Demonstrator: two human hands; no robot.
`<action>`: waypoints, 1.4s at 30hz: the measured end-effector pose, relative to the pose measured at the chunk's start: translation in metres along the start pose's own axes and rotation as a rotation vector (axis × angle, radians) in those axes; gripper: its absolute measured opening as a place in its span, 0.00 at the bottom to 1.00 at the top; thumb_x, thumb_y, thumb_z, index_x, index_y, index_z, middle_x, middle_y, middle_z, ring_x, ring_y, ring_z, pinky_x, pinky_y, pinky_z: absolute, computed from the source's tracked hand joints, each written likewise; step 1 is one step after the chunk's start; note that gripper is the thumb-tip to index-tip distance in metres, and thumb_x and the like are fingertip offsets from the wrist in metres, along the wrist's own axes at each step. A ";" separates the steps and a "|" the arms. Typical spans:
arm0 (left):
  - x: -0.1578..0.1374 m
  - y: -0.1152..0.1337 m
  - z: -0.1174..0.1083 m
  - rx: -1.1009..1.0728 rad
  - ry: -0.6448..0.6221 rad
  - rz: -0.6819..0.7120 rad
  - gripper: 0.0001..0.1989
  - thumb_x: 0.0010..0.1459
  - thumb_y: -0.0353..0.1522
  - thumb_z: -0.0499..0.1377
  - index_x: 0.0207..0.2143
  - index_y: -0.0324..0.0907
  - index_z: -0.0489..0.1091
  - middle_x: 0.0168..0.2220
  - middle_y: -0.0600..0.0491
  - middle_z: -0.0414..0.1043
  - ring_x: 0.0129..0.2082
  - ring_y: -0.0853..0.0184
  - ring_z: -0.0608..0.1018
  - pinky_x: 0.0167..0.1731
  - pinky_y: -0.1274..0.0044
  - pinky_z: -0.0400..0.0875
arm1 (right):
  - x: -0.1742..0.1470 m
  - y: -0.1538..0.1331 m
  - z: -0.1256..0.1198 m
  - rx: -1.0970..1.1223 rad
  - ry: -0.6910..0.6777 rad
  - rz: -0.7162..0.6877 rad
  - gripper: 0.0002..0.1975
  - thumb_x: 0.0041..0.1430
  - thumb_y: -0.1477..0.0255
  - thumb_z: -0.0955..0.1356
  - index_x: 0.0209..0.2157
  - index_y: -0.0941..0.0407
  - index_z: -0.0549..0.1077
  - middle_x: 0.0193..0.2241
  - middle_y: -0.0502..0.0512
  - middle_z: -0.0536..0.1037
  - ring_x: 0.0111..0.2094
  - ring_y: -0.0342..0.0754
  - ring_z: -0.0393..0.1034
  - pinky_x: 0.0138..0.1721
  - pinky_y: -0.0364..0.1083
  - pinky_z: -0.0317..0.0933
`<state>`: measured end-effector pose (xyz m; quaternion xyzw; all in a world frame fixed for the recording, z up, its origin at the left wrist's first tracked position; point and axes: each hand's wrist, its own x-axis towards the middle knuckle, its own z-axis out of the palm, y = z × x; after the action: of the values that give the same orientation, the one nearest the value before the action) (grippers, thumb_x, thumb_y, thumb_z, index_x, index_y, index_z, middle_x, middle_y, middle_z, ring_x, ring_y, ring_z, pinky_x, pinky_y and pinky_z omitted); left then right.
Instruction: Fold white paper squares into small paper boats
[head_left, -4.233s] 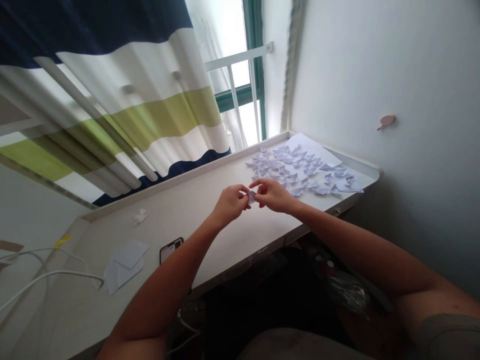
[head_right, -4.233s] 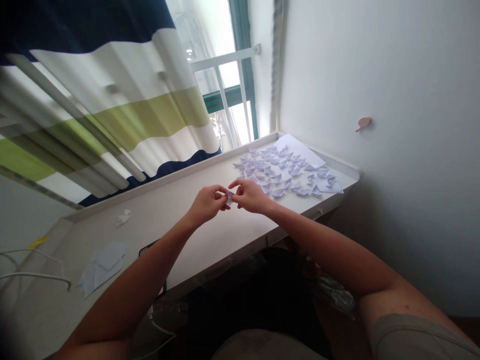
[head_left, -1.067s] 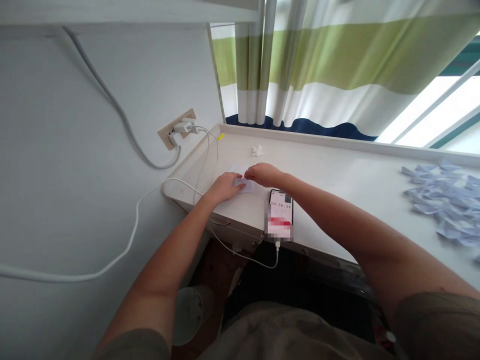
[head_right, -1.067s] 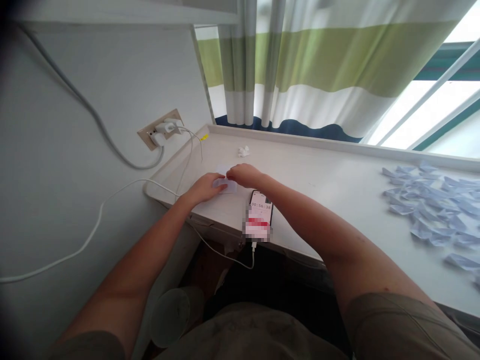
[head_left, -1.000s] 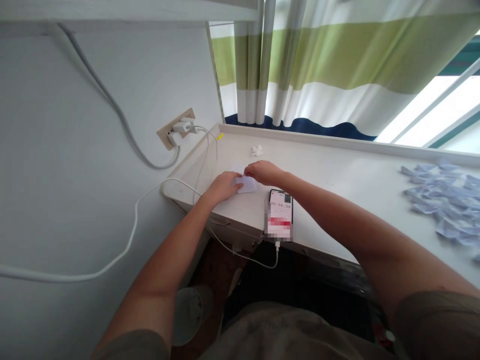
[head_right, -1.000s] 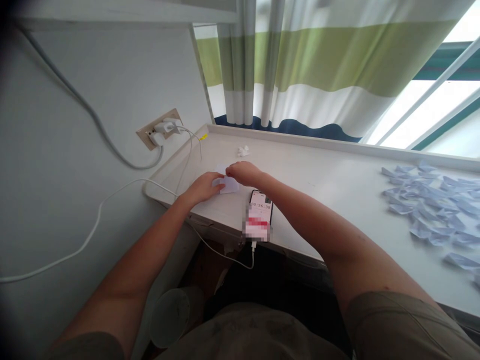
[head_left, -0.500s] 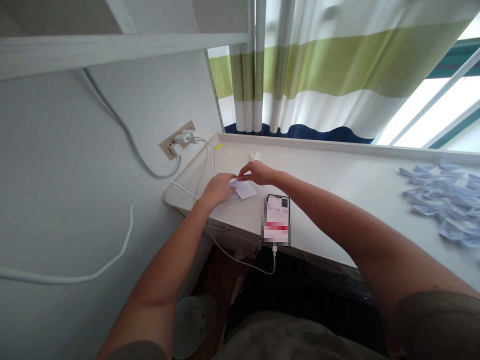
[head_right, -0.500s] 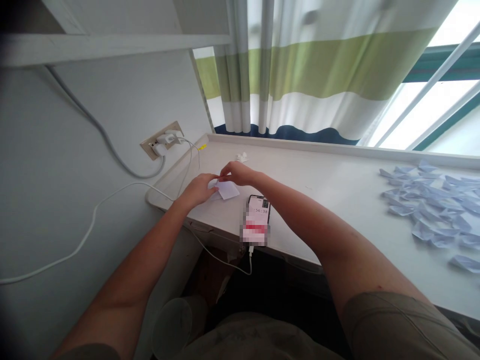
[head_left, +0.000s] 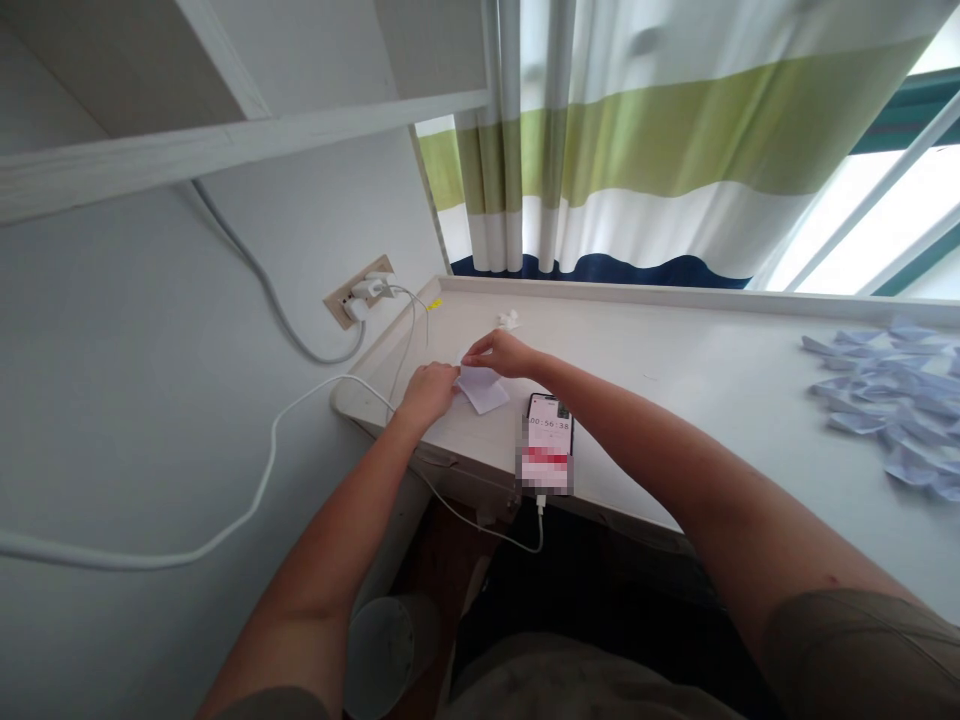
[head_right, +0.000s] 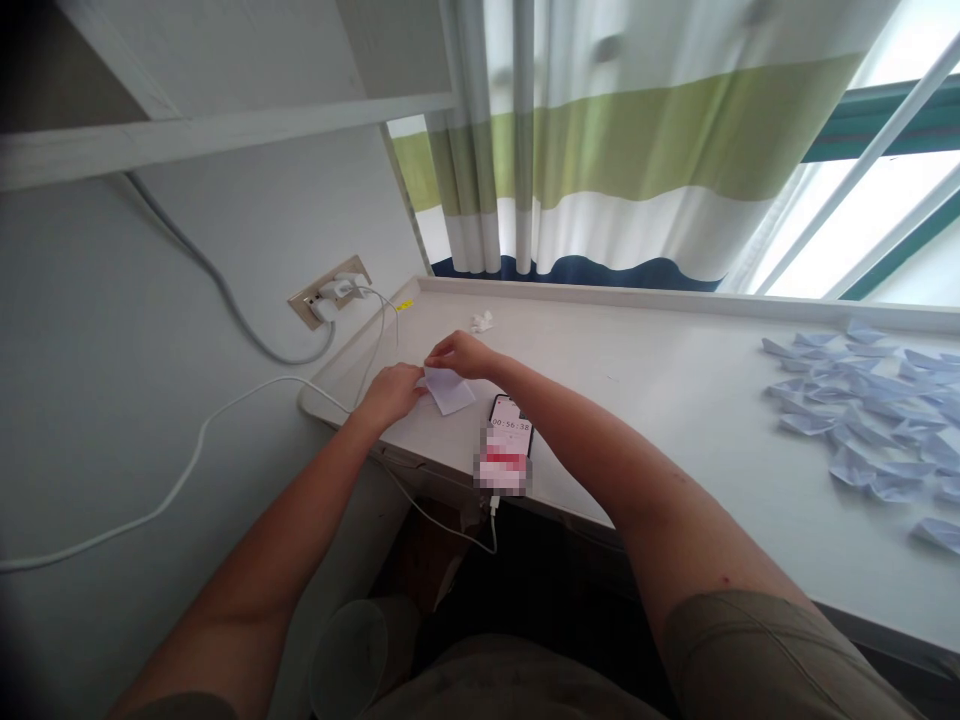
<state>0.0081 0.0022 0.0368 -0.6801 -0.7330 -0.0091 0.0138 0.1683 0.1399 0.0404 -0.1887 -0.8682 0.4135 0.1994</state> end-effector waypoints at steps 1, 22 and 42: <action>0.000 0.000 0.002 -0.013 0.001 -0.006 0.14 0.67 0.29 0.62 0.53 0.38 0.81 0.52 0.37 0.84 0.58 0.45 0.81 0.59 0.60 0.72 | 0.000 0.000 0.000 0.007 0.023 -0.003 0.08 0.65 0.70 0.75 0.39 0.58 0.89 0.41 0.61 0.90 0.42 0.54 0.83 0.48 0.49 0.70; 0.079 0.108 -0.021 -1.047 0.330 0.141 0.16 0.65 0.45 0.63 0.34 0.41 0.77 0.30 0.50 0.80 0.33 0.61 0.79 0.36 0.73 0.72 | -0.118 0.019 -0.095 0.208 0.610 0.113 0.27 0.58 0.65 0.80 0.57 0.56 0.77 0.48 0.64 0.85 0.47 0.56 0.81 0.52 0.56 0.76; 0.121 0.190 0.002 -1.564 -0.204 0.384 0.32 0.49 0.50 0.79 0.48 0.36 0.83 0.30 0.48 0.84 0.27 0.66 0.81 0.31 0.73 0.79 | -0.211 0.055 -0.116 0.684 0.752 0.171 0.30 0.42 0.49 0.84 0.40 0.55 0.81 0.31 0.52 0.85 0.35 0.51 0.79 0.41 0.52 0.76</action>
<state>0.1889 0.1375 0.0378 -0.6043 -0.3826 -0.4542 -0.5312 0.4144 0.1430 0.0243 -0.3185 -0.5329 0.5922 0.5137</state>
